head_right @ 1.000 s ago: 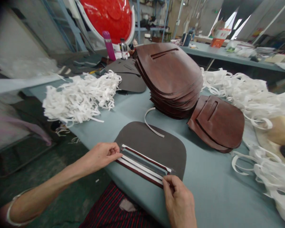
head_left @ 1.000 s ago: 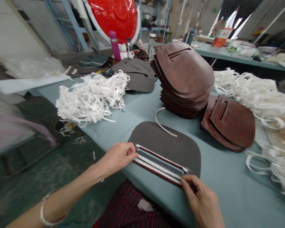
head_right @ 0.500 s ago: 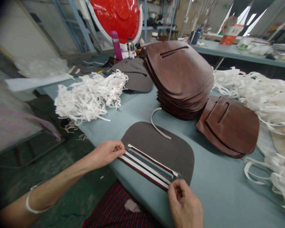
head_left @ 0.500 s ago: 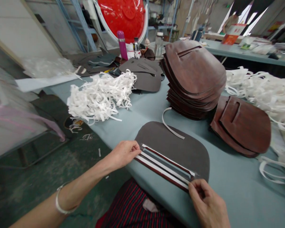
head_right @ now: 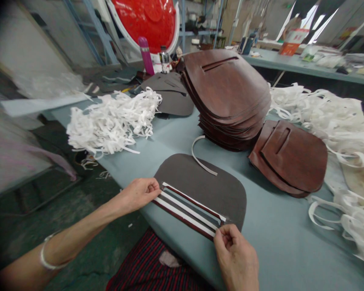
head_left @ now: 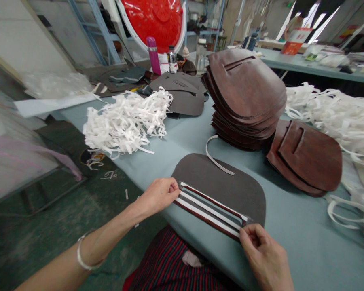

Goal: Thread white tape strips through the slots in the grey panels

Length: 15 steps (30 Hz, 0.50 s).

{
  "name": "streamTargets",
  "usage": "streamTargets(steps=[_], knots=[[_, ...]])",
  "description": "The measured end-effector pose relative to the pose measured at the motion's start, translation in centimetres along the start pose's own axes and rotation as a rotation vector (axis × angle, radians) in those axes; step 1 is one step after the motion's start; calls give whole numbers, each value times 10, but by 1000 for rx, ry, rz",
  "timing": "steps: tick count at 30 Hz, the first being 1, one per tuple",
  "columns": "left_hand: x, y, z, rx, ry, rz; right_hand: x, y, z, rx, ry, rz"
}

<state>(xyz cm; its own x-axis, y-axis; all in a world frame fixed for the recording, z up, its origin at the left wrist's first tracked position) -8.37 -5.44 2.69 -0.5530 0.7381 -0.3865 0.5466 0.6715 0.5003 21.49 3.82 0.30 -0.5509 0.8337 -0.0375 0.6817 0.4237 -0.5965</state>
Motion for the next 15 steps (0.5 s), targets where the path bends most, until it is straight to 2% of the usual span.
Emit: streamTargets(steps=[4, 9, 12, 15], knots=[[-4, 3, 3, 60, 89, 21, 3, 1, -4, 31, -52, 39], [-25, 12, 15, 214, 321, 352, 6, -2, -13, 163, -104, 21], [-37, 9, 24, 384, 411, 440, 6, -3, -15, 165, -85, 31], [-46, 6, 31, 476, 425, 523, 5, -3, -15, 130, -57, 45]])
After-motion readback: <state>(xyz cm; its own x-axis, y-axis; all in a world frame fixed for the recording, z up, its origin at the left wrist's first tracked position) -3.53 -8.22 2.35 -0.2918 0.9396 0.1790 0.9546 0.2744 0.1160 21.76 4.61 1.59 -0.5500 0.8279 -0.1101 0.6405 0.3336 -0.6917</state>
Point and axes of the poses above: each hand's wrist, its own x-axis towards the middle knuckle, its own z-axis out of the palm, y = z × x, the point moved 3 cm from there along x, towards the middle knuckle, and after that the axes turned 13 degrees about -z, right-handed, at the moved point
